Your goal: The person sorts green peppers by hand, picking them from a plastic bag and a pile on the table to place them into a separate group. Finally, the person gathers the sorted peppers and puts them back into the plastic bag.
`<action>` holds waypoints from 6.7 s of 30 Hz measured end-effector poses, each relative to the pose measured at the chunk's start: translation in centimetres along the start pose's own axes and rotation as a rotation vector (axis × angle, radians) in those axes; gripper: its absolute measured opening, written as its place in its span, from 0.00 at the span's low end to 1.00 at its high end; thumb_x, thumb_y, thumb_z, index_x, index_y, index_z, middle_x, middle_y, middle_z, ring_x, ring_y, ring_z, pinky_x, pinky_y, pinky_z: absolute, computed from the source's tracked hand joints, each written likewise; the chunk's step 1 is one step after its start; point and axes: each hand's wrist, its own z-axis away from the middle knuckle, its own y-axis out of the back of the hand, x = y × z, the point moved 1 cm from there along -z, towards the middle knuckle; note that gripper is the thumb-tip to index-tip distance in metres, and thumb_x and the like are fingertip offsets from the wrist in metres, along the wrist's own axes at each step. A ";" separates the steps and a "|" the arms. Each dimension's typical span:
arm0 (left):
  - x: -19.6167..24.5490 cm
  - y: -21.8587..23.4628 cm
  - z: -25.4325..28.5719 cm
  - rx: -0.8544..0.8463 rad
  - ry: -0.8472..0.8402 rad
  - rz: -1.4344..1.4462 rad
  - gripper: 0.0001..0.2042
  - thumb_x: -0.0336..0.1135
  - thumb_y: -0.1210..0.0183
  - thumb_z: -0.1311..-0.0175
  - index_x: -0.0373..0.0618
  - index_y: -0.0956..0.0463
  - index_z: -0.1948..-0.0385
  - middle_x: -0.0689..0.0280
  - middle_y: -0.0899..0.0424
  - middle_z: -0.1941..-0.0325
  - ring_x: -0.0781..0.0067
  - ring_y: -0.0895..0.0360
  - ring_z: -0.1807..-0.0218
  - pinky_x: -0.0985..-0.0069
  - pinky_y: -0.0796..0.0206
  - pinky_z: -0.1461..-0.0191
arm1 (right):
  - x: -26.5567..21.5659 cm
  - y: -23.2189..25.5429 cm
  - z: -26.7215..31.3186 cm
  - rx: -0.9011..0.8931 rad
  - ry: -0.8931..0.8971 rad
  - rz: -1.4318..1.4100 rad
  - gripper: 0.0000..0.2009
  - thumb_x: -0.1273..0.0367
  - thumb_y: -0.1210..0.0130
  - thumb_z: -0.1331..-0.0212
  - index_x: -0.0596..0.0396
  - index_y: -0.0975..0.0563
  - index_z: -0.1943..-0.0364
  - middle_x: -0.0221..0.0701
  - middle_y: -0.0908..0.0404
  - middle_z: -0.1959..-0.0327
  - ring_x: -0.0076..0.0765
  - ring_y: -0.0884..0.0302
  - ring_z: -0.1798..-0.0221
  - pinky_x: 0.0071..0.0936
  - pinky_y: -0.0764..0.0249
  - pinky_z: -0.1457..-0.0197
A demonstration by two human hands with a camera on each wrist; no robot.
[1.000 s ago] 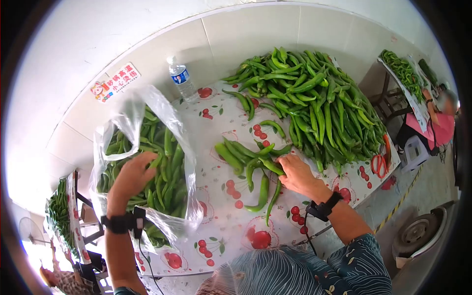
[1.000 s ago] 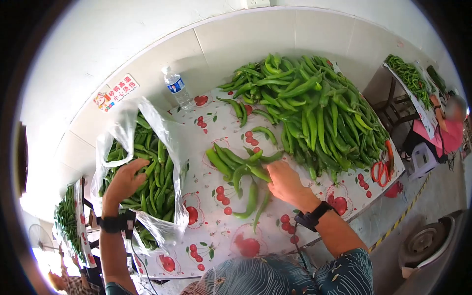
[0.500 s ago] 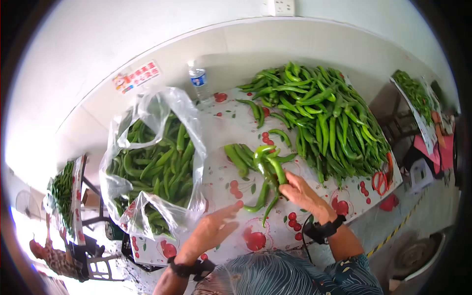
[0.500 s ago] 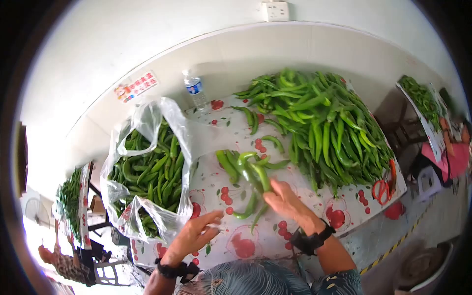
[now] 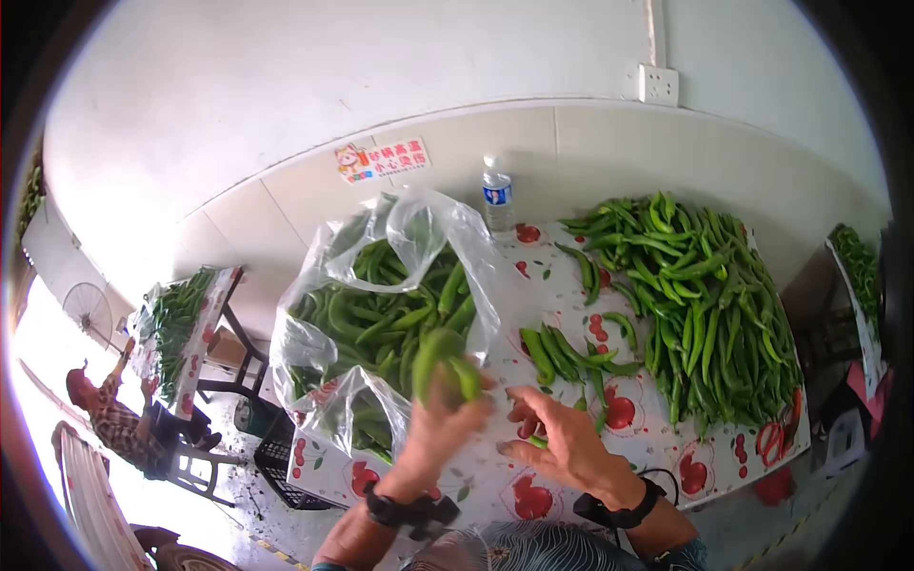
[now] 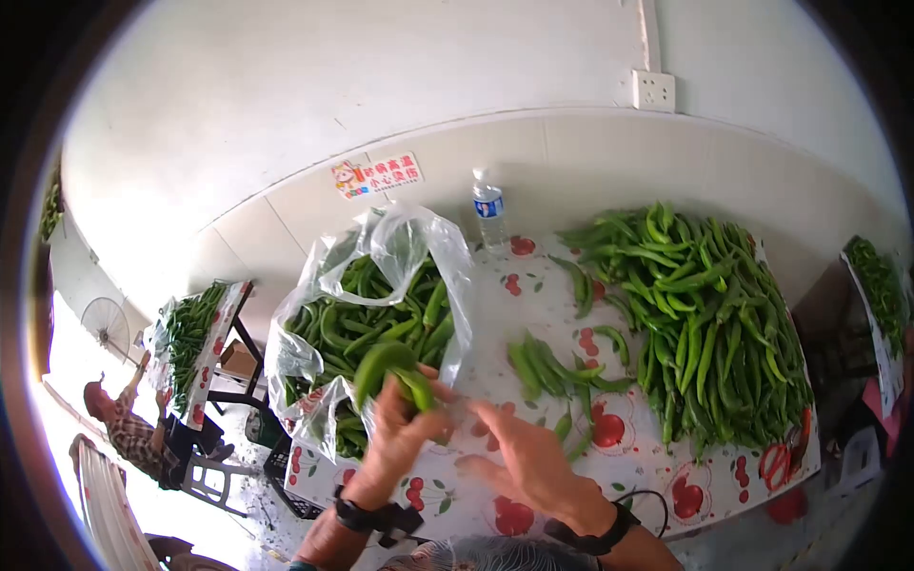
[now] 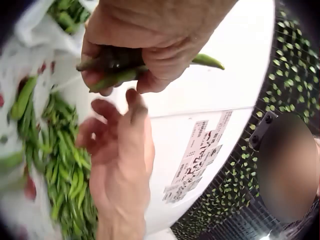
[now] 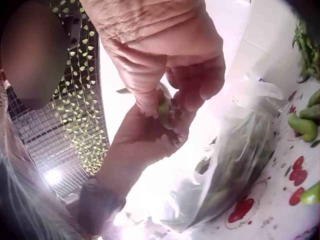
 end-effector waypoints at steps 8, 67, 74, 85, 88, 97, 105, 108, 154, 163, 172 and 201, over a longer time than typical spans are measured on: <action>-1.0 11.6 -7.7 -0.102 -0.130 -1.020 0.35 0.33 0.42 0.49 0.45 0.44 0.35 0.45 0.20 0.56 0.46 0.22 0.52 0.63 0.31 0.49 | 9.2 0.2 3.7 0.178 -0.140 0.015 0.15 0.75 0.41 0.47 0.55 0.25 0.54 0.34 0.20 0.71 0.32 0.22 0.71 0.27 0.25 0.65; -5.3 17.7 -12.4 -0.482 0.274 -1.443 0.47 0.55 0.42 0.47 0.55 0.60 0.28 0.49 0.59 0.24 0.45 0.73 0.23 0.49 0.80 0.26 | 14.2 5.7 5.9 -0.052 -0.544 0.237 0.12 0.68 0.44 0.45 0.55 0.22 0.58 0.38 0.18 0.68 0.34 0.20 0.65 0.29 0.26 0.60; -5.8 17.8 -12.9 -0.537 0.273 -1.454 0.54 0.62 0.39 0.52 0.53 0.66 0.28 0.49 0.63 0.24 0.43 0.76 0.23 0.47 0.82 0.27 | 12.1 12.1 -5.5 0.052 -0.477 0.258 0.14 0.68 0.46 0.42 0.60 0.24 0.54 0.29 0.21 0.69 0.21 0.27 0.67 0.22 0.29 0.62; -8.4 18.9 -13.4 -0.514 0.225 -1.447 0.57 0.64 0.37 0.56 0.50 0.63 0.28 0.46 0.63 0.24 0.39 0.75 0.24 0.39 0.82 0.29 | 26.8 12.1 -17.8 0.154 -0.584 0.716 0.26 0.59 0.43 0.49 0.58 0.29 0.46 0.47 0.25 0.48 0.53 0.27 0.45 0.43 0.30 0.43; -8.4 18.8 -13.7 -0.523 0.250 -1.463 0.58 0.65 0.36 0.57 0.49 0.63 0.28 0.47 0.63 0.24 0.40 0.74 0.24 0.39 0.82 0.29 | 27.2 10.4 -19.4 0.164 -0.732 0.776 0.29 0.62 0.41 0.52 0.56 0.32 0.43 0.47 0.30 0.42 0.55 0.29 0.42 0.43 0.31 0.42; -8.7 18.7 -14.1 -0.497 0.253 -1.478 0.58 0.64 0.34 0.60 0.52 0.61 0.28 0.50 0.60 0.24 0.41 0.72 0.24 0.42 0.81 0.29 | 23.1 10.9 -15.5 -0.132 -0.641 0.623 0.28 0.64 0.49 0.53 0.51 0.32 0.42 0.48 0.24 0.48 0.54 0.24 0.48 0.45 0.29 0.45; -7.7 17.9 -13.5 -0.439 0.267 -1.425 0.55 0.60 0.34 0.57 0.54 0.60 0.27 0.50 0.59 0.24 0.45 0.72 0.23 0.46 0.83 0.27 | 16.6 7.7 -6.6 -0.338 -0.643 0.557 0.33 0.64 0.49 0.54 0.57 0.38 0.38 0.54 0.26 0.48 0.58 0.29 0.43 0.43 0.33 0.42; -7.9 18.0 -13.2 -0.416 0.211 -1.422 0.53 0.59 0.35 0.55 0.54 0.58 0.28 0.50 0.57 0.24 0.46 0.72 0.23 0.48 0.83 0.27 | 16.3 7.3 -2.3 -0.305 -0.591 0.509 0.34 0.65 0.49 0.53 0.58 0.40 0.37 0.55 0.25 0.49 0.59 0.29 0.44 0.44 0.32 0.45; -6.1 15.9 -4.9 -0.208 -0.022 -1.456 0.33 0.46 0.39 0.58 0.48 0.27 0.43 0.53 0.25 0.43 0.53 0.37 0.36 0.49 0.58 0.32 | 14.6 5.9 -9.6 -0.210 -0.492 0.568 0.24 0.68 0.46 0.50 0.57 0.30 0.46 0.52 0.21 0.59 0.55 0.23 0.52 0.42 0.29 0.50; -5.4 15.6 -4.7 -0.247 0.026 -1.479 0.35 0.46 0.36 0.56 0.47 0.30 0.40 0.54 0.29 0.39 0.55 0.38 0.35 0.55 0.56 0.34 | 14.9 0.0 -6.8 -0.207 -0.253 0.683 0.28 0.69 0.44 0.50 0.56 0.36 0.41 0.48 0.23 0.57 0.55 0.24 0.52 0.46 0.27 0.53; -5.7 15.9 -4.7 -0.253 -0.019 -1.489 0.35 0.46 0.36 0.56 0.47 0.30 0.41 0.54 0.29 0.39 0.55 0.37 0.37 0.58 0.55 0.36 | 12.4 1.0 -5.2 -0.027 -0.470 0.301 0.33 0.75 0.47 0.56 0.53 0.39 0.38 0.48 0.21 0.59 0.52 0.23 0.55 0.38 0.29 0.52; -1.2 13.9 -2.8 -0.244 -0.117 -1.220 0.17 0.31 0.42 0.48 0.39 0.24 0.55 0.53 0.21 0.54 0.50 0.27 0.48 0.62 0.38 0.42 | 15.3 6.2 5.1 0.322 -0.516 0.257 0.36 0.69 0.41 0.58 0.55 0.38 0.38 0.48 0.24 0.50 0.51 0.26 0.46 0.35 0.32 0.42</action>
